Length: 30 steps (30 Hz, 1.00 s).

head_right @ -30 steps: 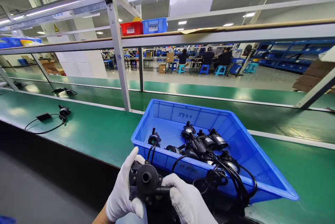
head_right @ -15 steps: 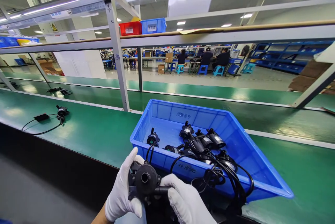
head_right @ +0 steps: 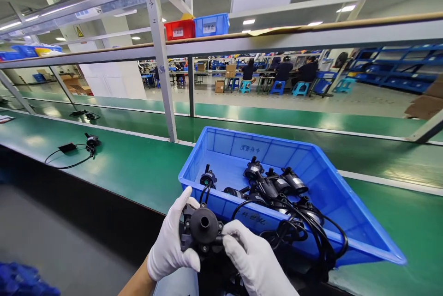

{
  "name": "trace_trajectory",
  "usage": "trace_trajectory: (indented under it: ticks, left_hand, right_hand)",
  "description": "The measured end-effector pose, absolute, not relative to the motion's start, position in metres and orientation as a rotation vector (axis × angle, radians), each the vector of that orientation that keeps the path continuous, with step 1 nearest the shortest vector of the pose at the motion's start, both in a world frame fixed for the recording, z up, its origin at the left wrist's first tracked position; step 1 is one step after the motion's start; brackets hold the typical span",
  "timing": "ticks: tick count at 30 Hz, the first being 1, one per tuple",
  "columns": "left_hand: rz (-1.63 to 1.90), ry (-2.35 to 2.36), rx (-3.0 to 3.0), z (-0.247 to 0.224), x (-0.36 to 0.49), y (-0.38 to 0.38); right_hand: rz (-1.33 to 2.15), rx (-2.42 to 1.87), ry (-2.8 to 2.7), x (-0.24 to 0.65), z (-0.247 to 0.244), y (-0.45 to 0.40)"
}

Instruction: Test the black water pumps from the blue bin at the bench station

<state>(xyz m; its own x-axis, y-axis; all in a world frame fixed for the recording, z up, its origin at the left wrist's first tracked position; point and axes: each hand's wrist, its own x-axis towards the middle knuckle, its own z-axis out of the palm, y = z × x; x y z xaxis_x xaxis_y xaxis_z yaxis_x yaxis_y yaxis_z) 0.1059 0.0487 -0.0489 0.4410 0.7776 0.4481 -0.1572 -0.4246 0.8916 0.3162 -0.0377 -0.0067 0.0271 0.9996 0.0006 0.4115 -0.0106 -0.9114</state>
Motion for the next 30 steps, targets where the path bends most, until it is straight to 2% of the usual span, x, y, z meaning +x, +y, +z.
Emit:
trace_trajectory:
  ticks: [3,8,11,13,18,21,23,26,28,30]
  left_hand:
    - [1.174,0.569,1.797,-0.051,0.099,0.046]
    - [1.377,0.528,2.056,-0.061,0.073,0.04]
    - [1.442,0.525,2.117,-0.062,0.071,0.031]
    - [1.352,0.561,1.952,-0.059,0.077,0.027]
    - [1.137,0.711,1.107,-0.052,0.09,0.023]
    - [1.165,0.749,1.039,-0.034,0.084,0.02]
    - [1.179,0.693,1.232,-0.014,0.072,0.017]
    - [1.191,0.552,1.378,0.011,0.048,0.026]
    - [1.135,0.504,1.318,0.012,0.03,0.042]
    - [1.023,0.525,1.274,-0.005,0.014,0.059]
  right_hand:
    - [0.956,-1.539,-1.491,0.313,0.001,-0.036]
    - [0.751,-1.151,-1.761,0.313,0.002,-0.037]
    - [0.731,-1.196,-1.778,0.311,-0.004,-0.038]
    - [0.8,-1.274,-1.744,0.307,-0.005,-0.038]
    - [0.908,-1.523,-1.553,0.283,0.02,-0.023]
    - [0.934,-1.686,-1.68,0.259,0.044,-0.009]
    - [0.976,-1.54,-1.8,0.242,0.062,-0.003]
    - [1.166,-1.079,-1.866,0.223,0.094,0.001]
    - [1.348,-0.903,-1.761,0.214,0.12,0.003]
    - [1.348,-0.815,-1.613,0.207,0.15,0.007]
